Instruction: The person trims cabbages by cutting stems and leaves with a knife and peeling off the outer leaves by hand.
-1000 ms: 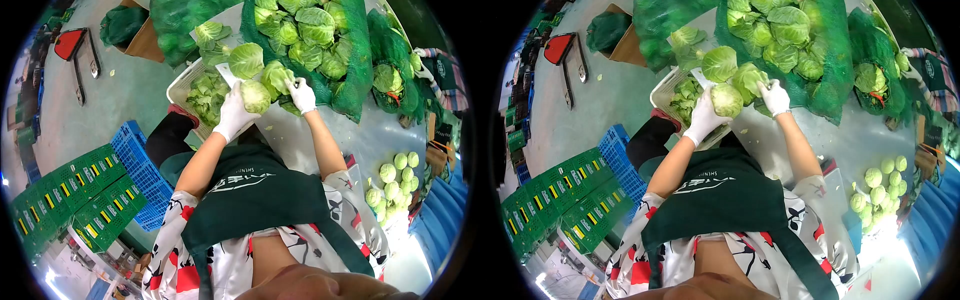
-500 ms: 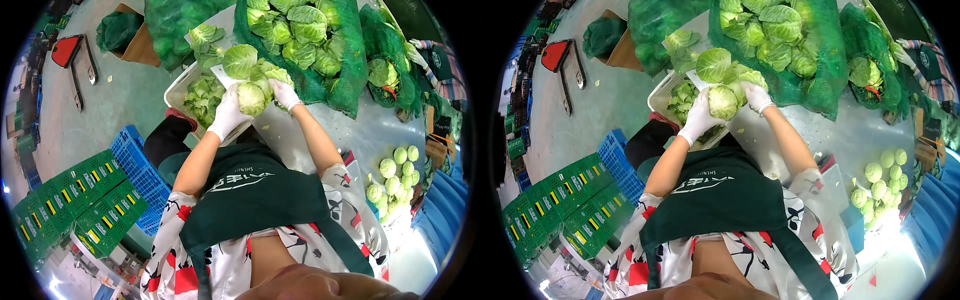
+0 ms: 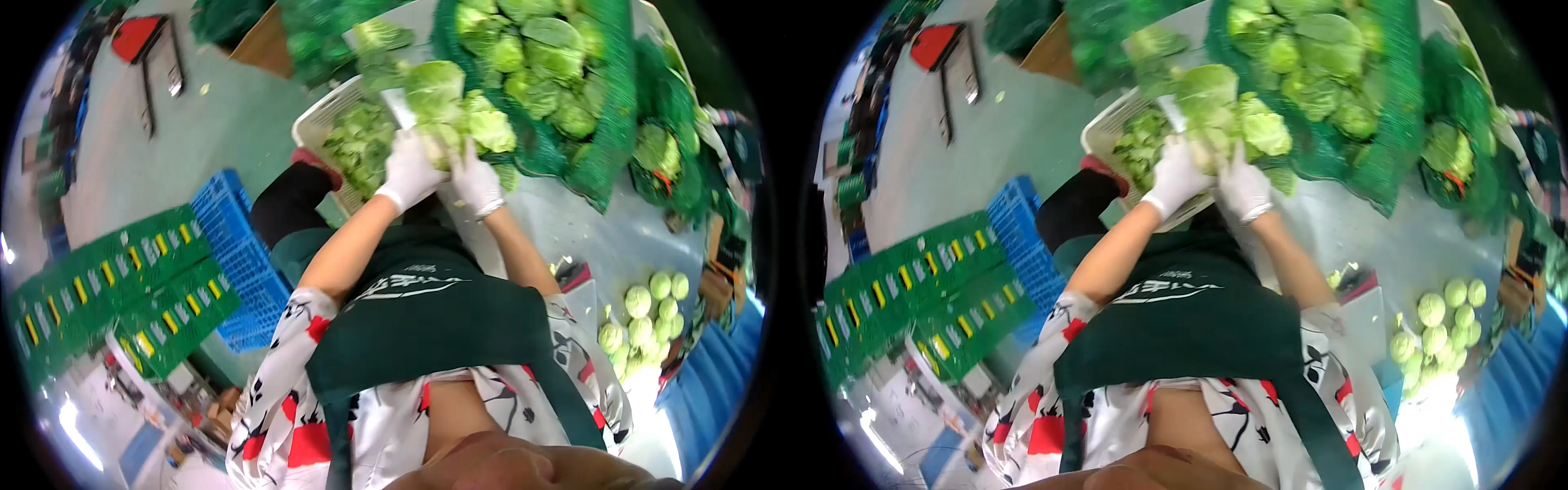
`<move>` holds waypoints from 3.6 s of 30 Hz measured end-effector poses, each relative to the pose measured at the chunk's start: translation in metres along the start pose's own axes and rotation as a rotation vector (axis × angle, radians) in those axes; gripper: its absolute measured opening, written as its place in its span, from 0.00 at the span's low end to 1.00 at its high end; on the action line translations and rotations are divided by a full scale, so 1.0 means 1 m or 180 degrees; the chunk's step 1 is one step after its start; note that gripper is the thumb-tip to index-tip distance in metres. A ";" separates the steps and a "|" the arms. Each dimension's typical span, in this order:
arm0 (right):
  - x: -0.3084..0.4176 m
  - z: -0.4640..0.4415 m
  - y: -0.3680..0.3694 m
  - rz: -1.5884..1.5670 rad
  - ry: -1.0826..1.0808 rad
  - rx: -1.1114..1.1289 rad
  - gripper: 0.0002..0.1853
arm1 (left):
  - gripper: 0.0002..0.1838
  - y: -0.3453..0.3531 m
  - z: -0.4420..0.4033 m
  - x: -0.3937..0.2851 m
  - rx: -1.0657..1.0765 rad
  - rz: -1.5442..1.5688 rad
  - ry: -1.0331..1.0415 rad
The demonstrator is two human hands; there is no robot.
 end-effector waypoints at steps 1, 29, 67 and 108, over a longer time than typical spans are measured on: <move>-0.003 -0.003 0.000 -0.0004 0.0056 0.0021 0.35 | 0.53 0.000 0.001 -0.001 0.0021 0.0034 0.0029; -0.022 -0.050 0.019 -0.1666 -0.0161 -0.0799 0.24 | 0.72 0.021 0.011 0.065 0.0451 0.1589 -0.0340; -0.013 -0.042 -0.032 -0.0524 -0.0583 0.0340 0.29 | 0.65 -0.007 -0.013 0.002 0.0181 0.0330 0.0524; 0.023 -0.056 -0.028 -0.1105 -0.0100 0.0119 0.38 | 0.33 -0.045 0.034 0.097 -0.0048 0.5477 0.0203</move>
Point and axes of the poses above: each hand's wrist, its own z-axis away from the middle knuckle, its own y-axis out of the palm, x = y × z, the point moved 2 cm from there along -z, towards the middle knuckle, and after that the axes turned 9 degrees about x, right-handed, at the moved point
